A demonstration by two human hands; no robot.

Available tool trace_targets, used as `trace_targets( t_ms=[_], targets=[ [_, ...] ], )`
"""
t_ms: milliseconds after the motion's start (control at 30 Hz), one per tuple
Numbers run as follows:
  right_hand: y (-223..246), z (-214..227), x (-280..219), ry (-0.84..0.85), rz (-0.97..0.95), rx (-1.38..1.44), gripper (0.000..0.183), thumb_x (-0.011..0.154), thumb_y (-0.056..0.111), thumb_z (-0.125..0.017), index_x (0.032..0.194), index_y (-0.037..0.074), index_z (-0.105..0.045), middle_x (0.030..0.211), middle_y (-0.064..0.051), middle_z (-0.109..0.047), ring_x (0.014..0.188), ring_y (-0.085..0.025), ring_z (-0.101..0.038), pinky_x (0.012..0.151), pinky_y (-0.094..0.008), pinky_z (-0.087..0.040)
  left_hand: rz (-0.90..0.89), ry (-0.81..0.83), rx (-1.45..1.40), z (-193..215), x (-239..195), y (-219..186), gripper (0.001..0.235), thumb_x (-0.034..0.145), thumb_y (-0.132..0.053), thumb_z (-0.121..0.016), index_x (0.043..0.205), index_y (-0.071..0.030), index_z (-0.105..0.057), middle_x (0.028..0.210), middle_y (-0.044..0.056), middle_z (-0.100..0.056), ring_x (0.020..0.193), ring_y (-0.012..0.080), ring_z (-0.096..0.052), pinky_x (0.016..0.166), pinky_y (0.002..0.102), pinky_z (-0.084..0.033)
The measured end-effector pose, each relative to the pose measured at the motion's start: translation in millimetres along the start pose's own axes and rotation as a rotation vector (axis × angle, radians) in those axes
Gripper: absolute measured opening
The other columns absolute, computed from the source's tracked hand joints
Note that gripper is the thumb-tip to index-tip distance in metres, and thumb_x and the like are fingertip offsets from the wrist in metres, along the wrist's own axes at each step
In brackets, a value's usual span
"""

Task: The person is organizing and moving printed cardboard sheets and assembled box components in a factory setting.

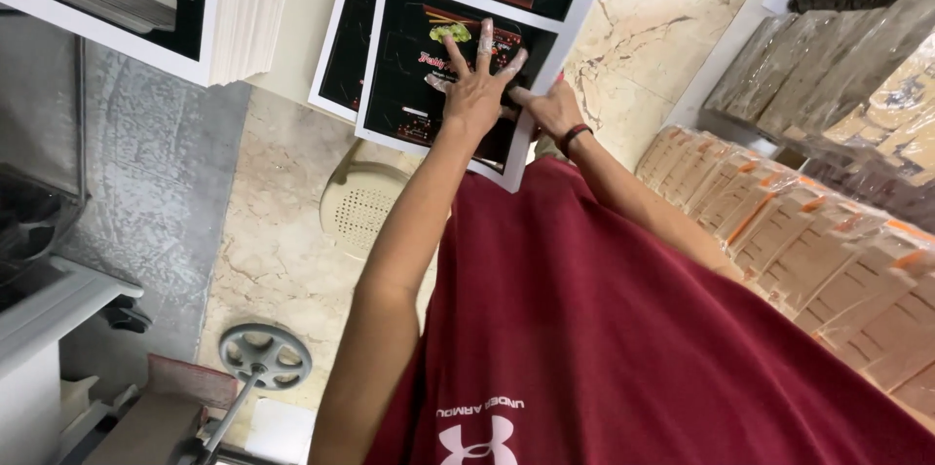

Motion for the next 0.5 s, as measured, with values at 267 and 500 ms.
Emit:
trace_targets(
  t_ms=[267,500],
  targets=[
    [-43,-20,39,-0.16,-0.099,-0.137,0.058,0.082,0.048,-0.082,0.106,-0.004,-0.074,0.098,-0.026,-0.074,0.102,-0.041,-0.072,0.081,-0.052,-0.061,0.076,0.021,-0.07,-19,-22,10,0.076,0.106,-0.037,-0.062,0.165,-0.048,-0.015,0.169,0.014,0.023,0.146,0.0654,0.015,0.096,0.095,-0.021],
    [36,-1,-18,0.029,0.229,0.442,0.029,0.086,0.017,-0.081,0.107,0.0,-0.071,0.087,-0.019,-0.073,0.076,-0.03,-0.073,0.071,-0.041,-0.059,0.12,0.113,-0.034,-3,-29,10,0.069,0.109,-0.046,-0.05,0.162,-0.054,-0.007,0.167,0.009,0.032,0.144,0.0657,0.022,0.097,0.095,-0.019]
  ],
)
Point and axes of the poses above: each hand's wrist, its own x-axis towards the middle knuckle, its own z-axis out of the back of the hand, y = z × x, the point moved 8 cm from there along x, towards the middle knuckle
